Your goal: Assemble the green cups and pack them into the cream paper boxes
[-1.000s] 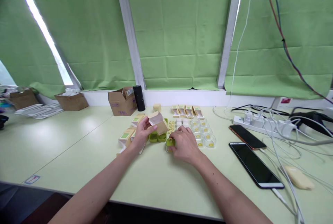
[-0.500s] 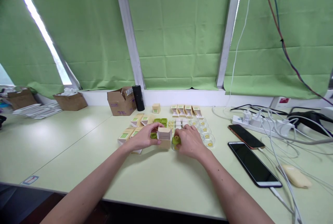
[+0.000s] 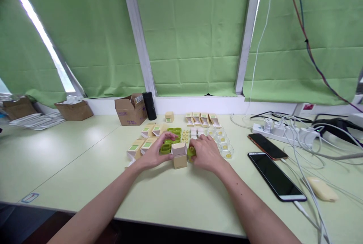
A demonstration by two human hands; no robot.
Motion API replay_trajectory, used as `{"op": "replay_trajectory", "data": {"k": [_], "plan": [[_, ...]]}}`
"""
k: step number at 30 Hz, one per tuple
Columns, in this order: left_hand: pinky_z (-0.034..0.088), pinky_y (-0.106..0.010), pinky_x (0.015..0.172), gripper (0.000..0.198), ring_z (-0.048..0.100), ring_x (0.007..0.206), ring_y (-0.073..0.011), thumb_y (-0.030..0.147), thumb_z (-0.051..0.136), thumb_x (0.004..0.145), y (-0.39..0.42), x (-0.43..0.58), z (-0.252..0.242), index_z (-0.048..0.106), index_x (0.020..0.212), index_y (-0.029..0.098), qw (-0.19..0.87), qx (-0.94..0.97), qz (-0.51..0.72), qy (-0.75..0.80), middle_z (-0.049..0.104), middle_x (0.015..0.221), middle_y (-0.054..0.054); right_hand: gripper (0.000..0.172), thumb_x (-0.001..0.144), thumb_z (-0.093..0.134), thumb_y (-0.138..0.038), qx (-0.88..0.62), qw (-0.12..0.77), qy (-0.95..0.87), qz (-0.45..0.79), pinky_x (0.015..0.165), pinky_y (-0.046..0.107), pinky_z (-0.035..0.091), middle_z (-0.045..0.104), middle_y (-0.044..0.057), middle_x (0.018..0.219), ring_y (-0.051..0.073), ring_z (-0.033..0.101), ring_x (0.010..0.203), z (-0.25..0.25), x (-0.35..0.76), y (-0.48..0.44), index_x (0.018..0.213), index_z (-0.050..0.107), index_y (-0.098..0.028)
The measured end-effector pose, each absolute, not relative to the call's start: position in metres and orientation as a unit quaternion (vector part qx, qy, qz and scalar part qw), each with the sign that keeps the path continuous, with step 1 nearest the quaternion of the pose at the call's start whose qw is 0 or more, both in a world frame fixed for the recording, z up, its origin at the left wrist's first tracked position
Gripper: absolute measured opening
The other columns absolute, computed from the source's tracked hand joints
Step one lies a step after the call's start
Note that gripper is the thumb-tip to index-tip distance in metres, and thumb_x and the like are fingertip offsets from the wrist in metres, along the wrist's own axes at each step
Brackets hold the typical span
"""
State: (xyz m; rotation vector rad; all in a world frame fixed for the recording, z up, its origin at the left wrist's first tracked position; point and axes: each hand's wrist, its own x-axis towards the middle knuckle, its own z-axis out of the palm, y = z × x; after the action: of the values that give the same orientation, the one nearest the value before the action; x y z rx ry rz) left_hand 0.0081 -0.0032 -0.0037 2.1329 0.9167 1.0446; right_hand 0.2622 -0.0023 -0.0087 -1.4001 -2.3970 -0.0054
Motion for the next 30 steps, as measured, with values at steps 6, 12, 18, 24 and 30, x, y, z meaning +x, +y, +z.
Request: {"op": "replay_trajectory", "data": {"k": [6,12,18,24,30], "plan": [[0.046,-0.052,0.115,0.009,0.055,0.136,-0.0342,0.035,0.081,0.087,-0.007,0.007,0.0,0.085,0.086,0.027,0.286,0.821,0.402,0.287,0.06,0.144,-0.011,0.03,0.075,0.081,-0.021,-0.498,0.183,-0.848,-0.005,0.084,0.037,0.038,0.075,0.006,0.094,0.029,0.063,0.103,-0.011,0.262,-0.002,0.102,0.069,-0.023],[0.045,-0.057,0.113,0.017,0.064,0.124,-0.034,0.036,0.072,0.093,-0.005,0.012,-0.011,0.086,0.102,0.033,0.209,0.818,0.394,0.363,0.075,0.13,-0.009,0.028,0.074,0.081,-0.021,-0.498,0.182,-0.848,-0.012,0.085,0.038,0.038,0.075,0.006,0.094,0.029,0.064,0.102,-0.011,0.261,-0.002,0.1,0.068,-0.023],[0.055,-0.046,0.1,0.028,0.072,0.107,-0.0314,0.046,0.071,0.093,0.003,0.018,-0.026,0.083,0.104,0.024,0.224,0.744,0.479,0.409,0.081,0.111,-0.012,0.027,0.074,0.081,-0.022,-0.5,0.183,-0.847,-0.014,0.084,0.038,0.039,0.075,0.006,0.094,0.029,0.064,0.102,-0.011,0.261,-0.002,0.097,0.068,-0.023],[0.056,-0.04,0.095,0.033,0.071,0.109,-0.0282,0.04,0.07,0.093,0.002,0.018,-0.022,0.077,0.119,0.021,0.297,0.73,0.472,0.394,0.078,0.119,-0.012,0.027,0.075,0.08,-0.021,-0.505,0.189,-0.842,-0.007,0.087,0.039,0.04,0.075,0.006,0.094,0.029,0.064,0.104,-0.009,0.26,-0.002,0.1,0.069,-0.023],[0.055,-0.037,0.091,0.044,0.07,0.106,-0.0252,0.017,0.069,0.082,0.002,0.018,-0.019,0.073,0.125,0.022,0.382,0.708,0.473,0.359,0.073,0.131,-0.012,0.024,0.082,0.073,-0.022,-0.525,0.27,-0.807,-0.02,0.089,0.042,0.042,0.074,0.006,0.099,0.03,0.062,0.104,-0.003,0.266,0.0,0.106,0.067,-0.025]]}}
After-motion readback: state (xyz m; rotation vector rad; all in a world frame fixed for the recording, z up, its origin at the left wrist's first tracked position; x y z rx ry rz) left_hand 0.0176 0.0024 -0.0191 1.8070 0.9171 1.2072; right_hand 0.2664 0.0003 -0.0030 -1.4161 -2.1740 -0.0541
